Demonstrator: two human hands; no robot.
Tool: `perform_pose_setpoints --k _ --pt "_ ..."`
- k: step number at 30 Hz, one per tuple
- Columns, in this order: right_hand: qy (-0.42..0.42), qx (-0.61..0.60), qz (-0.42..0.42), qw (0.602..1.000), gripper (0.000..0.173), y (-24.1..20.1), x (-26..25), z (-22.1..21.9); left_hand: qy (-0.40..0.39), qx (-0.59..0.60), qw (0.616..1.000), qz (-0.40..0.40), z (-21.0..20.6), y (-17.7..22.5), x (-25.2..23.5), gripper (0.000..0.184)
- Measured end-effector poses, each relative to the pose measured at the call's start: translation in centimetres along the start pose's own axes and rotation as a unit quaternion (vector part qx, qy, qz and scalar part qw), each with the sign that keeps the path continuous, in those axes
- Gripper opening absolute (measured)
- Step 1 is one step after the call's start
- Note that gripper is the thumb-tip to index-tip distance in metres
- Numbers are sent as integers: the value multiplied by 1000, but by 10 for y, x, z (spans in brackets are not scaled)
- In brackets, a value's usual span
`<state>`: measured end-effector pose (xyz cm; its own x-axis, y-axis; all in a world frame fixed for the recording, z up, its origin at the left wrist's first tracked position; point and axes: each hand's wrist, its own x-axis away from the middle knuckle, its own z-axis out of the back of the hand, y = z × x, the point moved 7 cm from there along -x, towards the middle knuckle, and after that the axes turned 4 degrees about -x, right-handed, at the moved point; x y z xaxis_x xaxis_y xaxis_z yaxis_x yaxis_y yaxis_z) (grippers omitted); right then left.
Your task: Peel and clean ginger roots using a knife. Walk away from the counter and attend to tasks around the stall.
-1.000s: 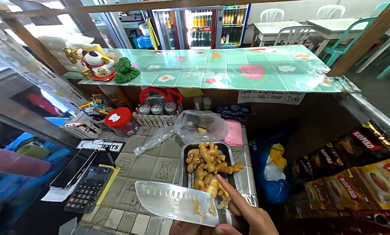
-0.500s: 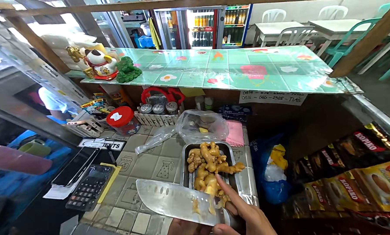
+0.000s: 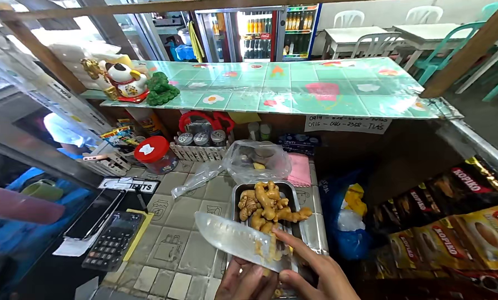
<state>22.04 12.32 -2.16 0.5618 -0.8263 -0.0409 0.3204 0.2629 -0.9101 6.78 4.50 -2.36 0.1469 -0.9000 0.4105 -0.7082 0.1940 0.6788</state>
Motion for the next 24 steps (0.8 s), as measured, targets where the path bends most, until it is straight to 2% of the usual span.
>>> perform_pose_setpoints --k 2,4,7,12,17,20,24 --pt "2 -34 -35 999 56 12 -2 1 -18 -22 1000 -5 3 1 0 20" --pt "-23 -127 -58 990 55 18 -4 -3 -25 -57 998 -19 5 3 -1 23" --pt "-66 -197 -55 977 64 8 -1 -11 -5 -122 990 -71 9 7 -3 26" --pt "-75 -119 12 990 83 -13 4 -17 -43 -121 984 -123 8 7 -2 46" --pt "-46 -54 29 997 79 -9 3 -13 -29 -132 983 -127 9 8 -2 47" --pt "-33 -32 34 998 75 -8 3 -10 -19 -143 981 -126 12 8 -1 45" --pt "-13 -12 29 999 66 0 2 -7 -6 -167 980 -112 11 10 0 27"
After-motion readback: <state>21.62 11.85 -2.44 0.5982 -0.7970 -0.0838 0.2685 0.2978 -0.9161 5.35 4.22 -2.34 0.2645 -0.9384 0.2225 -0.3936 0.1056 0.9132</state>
